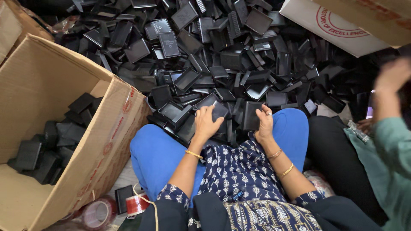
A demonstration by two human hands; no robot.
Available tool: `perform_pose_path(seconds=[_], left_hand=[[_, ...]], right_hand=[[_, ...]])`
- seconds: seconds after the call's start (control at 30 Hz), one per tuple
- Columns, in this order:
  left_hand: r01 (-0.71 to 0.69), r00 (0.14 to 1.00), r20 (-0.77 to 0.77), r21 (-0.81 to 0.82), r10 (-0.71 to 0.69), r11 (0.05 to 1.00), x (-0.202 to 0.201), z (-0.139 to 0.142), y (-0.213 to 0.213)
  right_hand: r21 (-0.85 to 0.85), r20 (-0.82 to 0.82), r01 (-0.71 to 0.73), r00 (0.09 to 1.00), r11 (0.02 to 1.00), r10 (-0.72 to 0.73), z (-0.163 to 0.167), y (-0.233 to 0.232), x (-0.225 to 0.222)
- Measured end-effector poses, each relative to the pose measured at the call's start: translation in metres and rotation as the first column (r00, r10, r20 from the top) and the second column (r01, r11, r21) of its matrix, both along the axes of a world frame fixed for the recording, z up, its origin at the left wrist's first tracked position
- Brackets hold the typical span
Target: The person sits on the floor among a large pile of black plastic boxes, picks up boxes one at a time, opens and closes their lids, and places them into a nearby cardboard box. A second person sits nearby using a phone while the person continues sorting the boxes.
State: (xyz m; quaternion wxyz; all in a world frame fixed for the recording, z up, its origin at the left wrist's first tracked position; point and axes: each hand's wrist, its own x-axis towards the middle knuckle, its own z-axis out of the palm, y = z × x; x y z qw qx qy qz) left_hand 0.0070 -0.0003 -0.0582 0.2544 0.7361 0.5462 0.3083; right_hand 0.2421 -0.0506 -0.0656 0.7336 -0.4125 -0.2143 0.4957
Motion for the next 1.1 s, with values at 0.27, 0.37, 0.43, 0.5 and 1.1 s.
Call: perform_pose_path(seconds=[0.27,0.37,0.43,0.5,1.1], left_hand=[[0.121,0.983,-0.143,0.006,-0.119,0.993,0.003,-0.005,-0.006],[0.13,0.979,-0.162,0.002,-0.128,0.992,0.003,-0.002,-0.007],[0.139,0.97,-0.199,-0.002,-0.137,0.99,0.004,0.0,-0.008],[0.152,0.956,-0.255,0.013,-0.144,0.988,0.005,0.0,-0.009],[0.285,0.925,-0.317,0.213,-0.21,0.934,0.006,0.014,-0.011]], right_hand=[[-0.131,0.092,-0.021,0.995,0.991,0.033,0.002,-0.001,-0.001],[-0.164,0.121,-0.057,0.99,0.985,0.078,-0.001,0.0,-0.002],[-0.162,0.135,-0.082,0.985,0.983,0.105,-0.002,0.001,-0.003],[-0.142,0.155,-0.096,0.981,0.985,0.118,-0.003,0.001,-0.003],[-0.798,0.593,0.065,0.263,0.599,0.761,0.092,-0.074,0.036]])
